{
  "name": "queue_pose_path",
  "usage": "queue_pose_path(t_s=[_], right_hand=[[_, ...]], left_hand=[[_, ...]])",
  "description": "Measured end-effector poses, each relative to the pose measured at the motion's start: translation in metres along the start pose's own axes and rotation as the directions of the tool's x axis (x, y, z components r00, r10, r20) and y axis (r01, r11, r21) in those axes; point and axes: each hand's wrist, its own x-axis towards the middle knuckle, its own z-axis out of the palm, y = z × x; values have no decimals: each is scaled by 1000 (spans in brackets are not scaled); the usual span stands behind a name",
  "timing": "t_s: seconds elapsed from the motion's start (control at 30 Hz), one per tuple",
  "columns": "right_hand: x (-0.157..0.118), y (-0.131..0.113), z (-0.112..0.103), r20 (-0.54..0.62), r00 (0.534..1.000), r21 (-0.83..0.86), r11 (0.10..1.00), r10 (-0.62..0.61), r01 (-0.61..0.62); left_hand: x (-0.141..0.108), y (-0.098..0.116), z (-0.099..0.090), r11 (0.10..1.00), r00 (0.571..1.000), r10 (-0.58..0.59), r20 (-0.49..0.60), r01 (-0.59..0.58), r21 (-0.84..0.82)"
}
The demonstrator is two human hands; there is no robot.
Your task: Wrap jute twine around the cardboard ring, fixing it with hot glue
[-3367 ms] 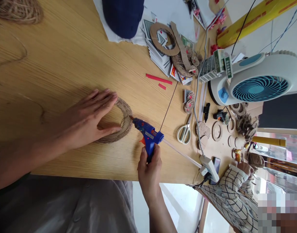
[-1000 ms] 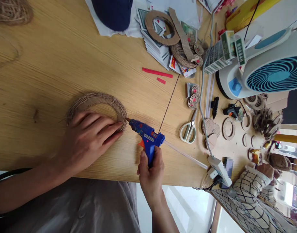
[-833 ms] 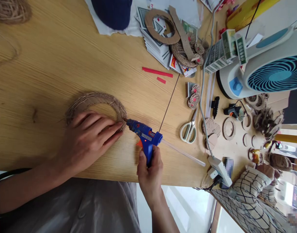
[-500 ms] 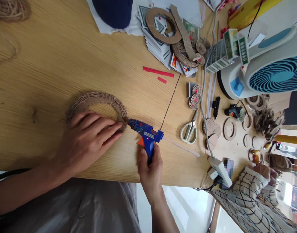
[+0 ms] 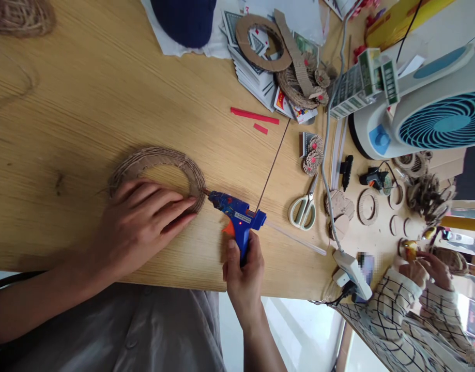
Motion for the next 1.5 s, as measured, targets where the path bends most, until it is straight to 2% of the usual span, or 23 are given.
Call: queue_pose_path(t_s=[0.13,0.47,0.67,0.87,1.07,1.17,1.23,1.37,1.5], right_hand=[[-5,-2,-2,5,1000,21,1000,3,-3],[-4,15,-6,1,1000,-117,993,-3,3],[-1,13,-6,9,999,-137,990,-35,36],[0,14,-6,9,999,-130,991,-37,38],[1,10,-2,8,999,-97,995,-37,38],[-3,6,0,18,998,-3,999,-54,54],[-8,6,-2,-16,997,17,997,-76,76],[-18,9,-9,-154,980,-155,983,-125,100],[-23,12,-12,-157,963,-327,932,-219,158]], left_hand=[[1,1,-1,1000,1000,2,-10,-2,5],[0,-1,1,999,1000,-3,-16,3,-43],[-6,-22,-11,985,989,-147,25,149,-83],[-11,-41,-18,984,992,-114,48,119,-131],[-4,-25,-9,967,998,-47,47,58,-249],[-2,-17,0,959,995,-87,38,94,-269],[-1,-15,4,959,992,-122,26,125,-256],[0,-13,8,955,988,-149,41,155,-253],[-1,-11,9,949,982,-185,40,189,-253]])
